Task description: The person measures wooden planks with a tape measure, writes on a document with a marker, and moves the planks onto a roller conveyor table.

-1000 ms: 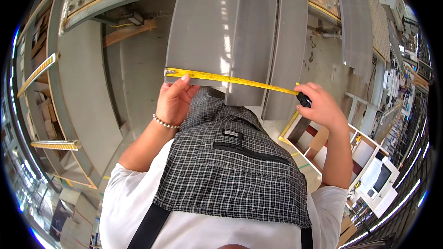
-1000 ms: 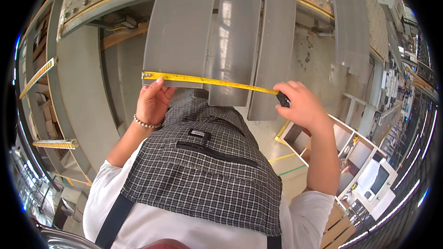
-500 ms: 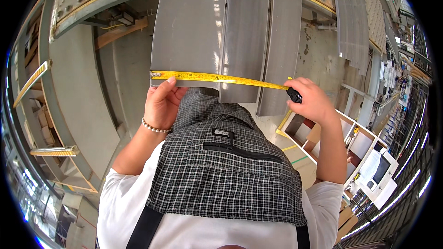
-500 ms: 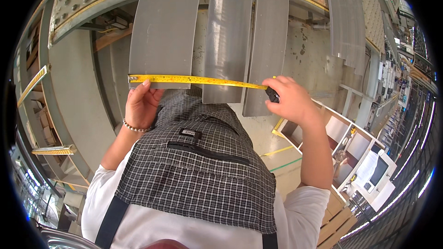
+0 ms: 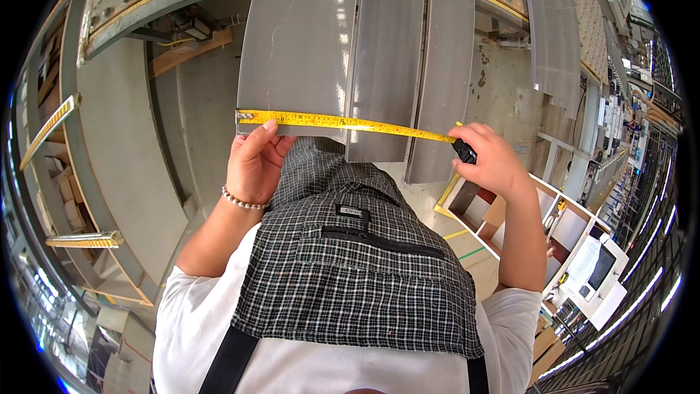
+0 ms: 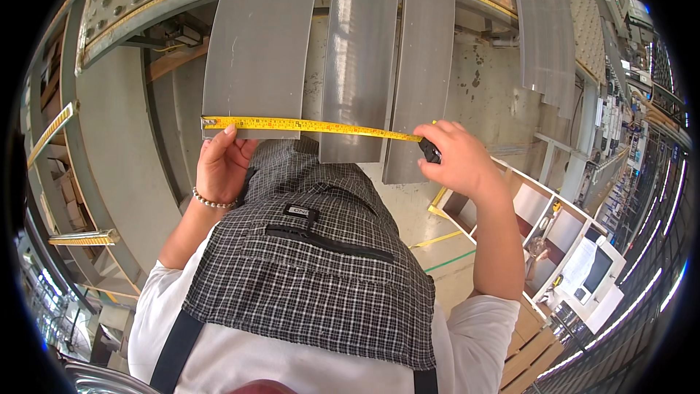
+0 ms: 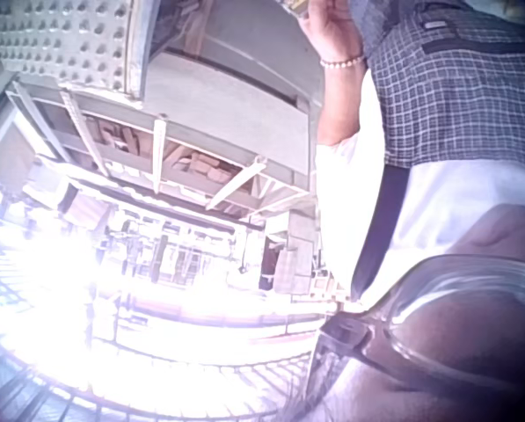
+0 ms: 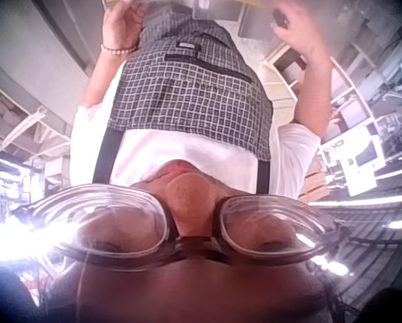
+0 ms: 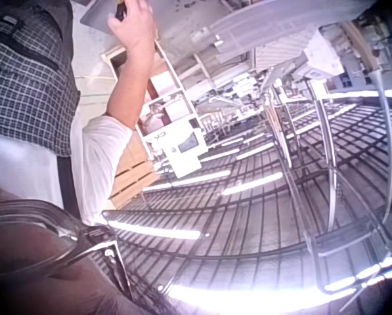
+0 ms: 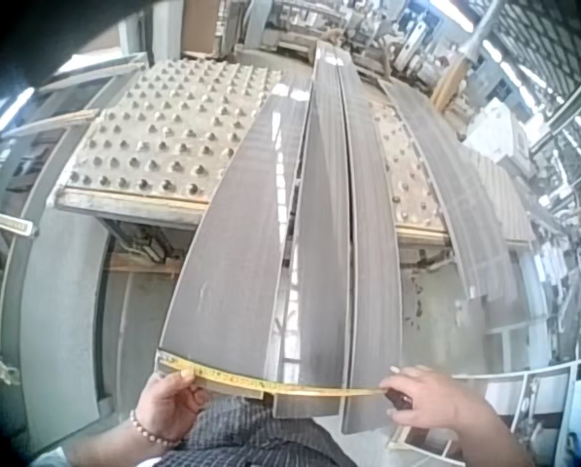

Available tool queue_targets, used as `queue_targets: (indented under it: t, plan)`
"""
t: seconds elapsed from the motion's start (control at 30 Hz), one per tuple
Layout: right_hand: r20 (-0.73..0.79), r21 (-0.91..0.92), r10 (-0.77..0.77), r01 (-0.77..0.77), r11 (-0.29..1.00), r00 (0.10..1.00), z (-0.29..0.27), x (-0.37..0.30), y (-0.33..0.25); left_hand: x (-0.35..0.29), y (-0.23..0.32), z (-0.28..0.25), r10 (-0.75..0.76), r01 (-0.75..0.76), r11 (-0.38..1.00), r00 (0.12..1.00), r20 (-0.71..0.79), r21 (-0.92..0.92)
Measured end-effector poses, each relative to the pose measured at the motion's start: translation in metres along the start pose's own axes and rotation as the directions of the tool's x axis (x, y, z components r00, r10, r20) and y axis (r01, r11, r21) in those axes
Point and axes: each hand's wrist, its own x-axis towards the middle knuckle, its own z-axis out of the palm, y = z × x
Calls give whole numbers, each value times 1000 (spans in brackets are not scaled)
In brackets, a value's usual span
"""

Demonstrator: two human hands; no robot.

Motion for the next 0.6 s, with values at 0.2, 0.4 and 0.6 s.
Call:
queue_targets:
  t: [0.2, 0.4, 0.6]
  plan:
    - [-71, -31, -26, 24, 999, 997, 2, -3, -2, -2, 2, 11, 20, -21, 999, 998, -56, -30]
    - [-162, 318, -39, 89, 944, 986, 19, -9, 1, 20, -4, -9, 48, -58, 994, 993, -105, -92]
    - [-185, 820, -71, 193, 538, 980, 63, -20, 2, 89, 15, -38, 188, -208, 977, 952, -242, -57]
